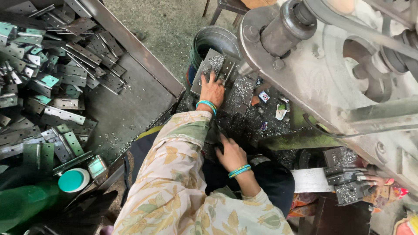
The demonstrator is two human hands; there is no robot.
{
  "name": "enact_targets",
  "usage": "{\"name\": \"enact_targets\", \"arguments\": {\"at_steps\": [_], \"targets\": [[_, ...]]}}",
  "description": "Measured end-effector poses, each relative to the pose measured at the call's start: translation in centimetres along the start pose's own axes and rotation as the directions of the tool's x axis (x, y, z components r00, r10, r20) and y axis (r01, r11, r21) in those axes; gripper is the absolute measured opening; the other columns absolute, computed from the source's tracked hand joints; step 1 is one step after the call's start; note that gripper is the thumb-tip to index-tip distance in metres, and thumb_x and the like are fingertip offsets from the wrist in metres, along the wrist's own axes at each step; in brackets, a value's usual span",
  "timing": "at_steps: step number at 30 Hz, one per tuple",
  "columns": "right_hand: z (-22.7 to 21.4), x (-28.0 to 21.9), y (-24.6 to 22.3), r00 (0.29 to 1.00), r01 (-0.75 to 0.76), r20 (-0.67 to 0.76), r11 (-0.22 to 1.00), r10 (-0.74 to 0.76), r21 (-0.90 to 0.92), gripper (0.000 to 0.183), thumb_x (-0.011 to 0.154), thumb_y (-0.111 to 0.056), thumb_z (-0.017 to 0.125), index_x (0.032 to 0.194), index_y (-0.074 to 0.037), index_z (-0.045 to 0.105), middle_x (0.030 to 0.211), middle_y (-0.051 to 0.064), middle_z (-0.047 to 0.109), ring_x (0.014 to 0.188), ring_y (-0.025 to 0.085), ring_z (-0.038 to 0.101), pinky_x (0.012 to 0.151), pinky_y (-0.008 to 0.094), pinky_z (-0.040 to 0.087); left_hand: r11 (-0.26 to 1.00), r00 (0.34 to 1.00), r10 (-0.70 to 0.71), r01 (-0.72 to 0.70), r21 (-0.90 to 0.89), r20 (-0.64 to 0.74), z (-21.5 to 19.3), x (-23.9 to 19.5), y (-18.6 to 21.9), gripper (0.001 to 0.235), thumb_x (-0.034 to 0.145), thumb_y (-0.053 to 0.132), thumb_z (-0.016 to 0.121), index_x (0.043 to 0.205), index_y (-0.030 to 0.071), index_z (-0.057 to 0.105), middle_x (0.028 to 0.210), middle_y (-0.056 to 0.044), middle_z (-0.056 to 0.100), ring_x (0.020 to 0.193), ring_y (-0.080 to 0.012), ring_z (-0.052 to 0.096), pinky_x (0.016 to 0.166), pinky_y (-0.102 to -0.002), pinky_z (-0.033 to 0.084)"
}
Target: The person places metal hinges into a fixture on a machine and uses a lever to operate the drill. They handle the hinges one at a time, moving them from a pile into the machine and then setting them aside after processing.
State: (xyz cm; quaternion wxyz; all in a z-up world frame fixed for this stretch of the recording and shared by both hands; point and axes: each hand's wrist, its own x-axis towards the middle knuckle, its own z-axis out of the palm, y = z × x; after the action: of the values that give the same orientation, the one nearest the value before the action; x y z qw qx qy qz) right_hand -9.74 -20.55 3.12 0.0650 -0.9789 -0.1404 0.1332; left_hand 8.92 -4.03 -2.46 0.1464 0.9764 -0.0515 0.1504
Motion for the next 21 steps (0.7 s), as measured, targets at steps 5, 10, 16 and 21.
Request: {"name": "enact_targets", "arguments": {"at_steps": [5, 10, 16, 21], "targets": [[4.2, -1.6, -0.8, 0.999, -0.045, -0.025, 0.999, 0.046, 0.017, 0.081, 0.082, -0.026, 0.074, 0.155, -0.022, 0.04, 0.121, 0.019, 0.061, 0.095, 0.044, 0.068, 0.08, 0.054, 0.057, 0.999, 1.0, -0.016, 0.016, 0.031, 0.013, 0.0, 1.4, 0.0, 0.034, 0.095, 0.025, 0.054, 0.117, 0.012, 0.077, 0.137, -0.002, 0.064, 0.147, -0.0388, 0.031, 0.115, -0.075, 0.018], [7.3, -2.8, -0.2, 0.992, 0.001, -0.126, 0.998, 0.007, 0.067, 0.082, 0.079, -0.026, 0.076, 0.153, -0.023, 0.041, 0.124, 0.016, 0.061, 0.094, 0.043, 0.068, 0.078, 0.054, 0.057, 1.0, 0.999, -0.008, 0.008, 0.009, 0.05, -0.3, 1.2, 0.0, 0.035, 0.097, 0.026, 0.053, 0.119, 0.011, 0.075, 0.136, -0.001, 0.063, 0.148, -0.0383, 0.029, 0.116, -0.075, 0.016], [1.7, -1.2, -0.4, 0.999, -0.044, 0.006, 0.999, 0.044, -0.012, 0.076, 0.084, -0.031, 0.074, 0.153, -0.026, 0.042, 0.121, 0.018, 0.063, 0.098, 0.043, 0.068, 0.081, 0.054, 0.057, 1.0, 0.998, -0.003, 0.005, 0.031, -0.065, -0.1, 1.1, 0.0, 0.04, 0.091, 0.024, 0.055, 0.125, 0.012, 0.073, 0.146, -0.003, 0.058, 0.146, -0.039, 0.03, 0.114, -0.075, 0.016], [1.8, -0.6, -0.4, 0.999, -0.008, -0.053, 0.999, 0.006, -0.035, 0.068, 0.086, -0.031, 0.073, 0.149, -0.023, 0.048, 0.12, 0.016, 0.065, 0.096, 0.043, 0.069, 0.08, 0.054, 0.057, 1.0, 1.0, 0.003, -0.002, 0.015, -0.027, 0.3, 1.4, -0.4, 0.038, 0.093, 0.024, 0.053, 0.123, 0.011, 0.074, 0.145, -0.004, 0.058, 0.146, -0.039, 0.03, 0.113, -0.076, 0.015]]}}
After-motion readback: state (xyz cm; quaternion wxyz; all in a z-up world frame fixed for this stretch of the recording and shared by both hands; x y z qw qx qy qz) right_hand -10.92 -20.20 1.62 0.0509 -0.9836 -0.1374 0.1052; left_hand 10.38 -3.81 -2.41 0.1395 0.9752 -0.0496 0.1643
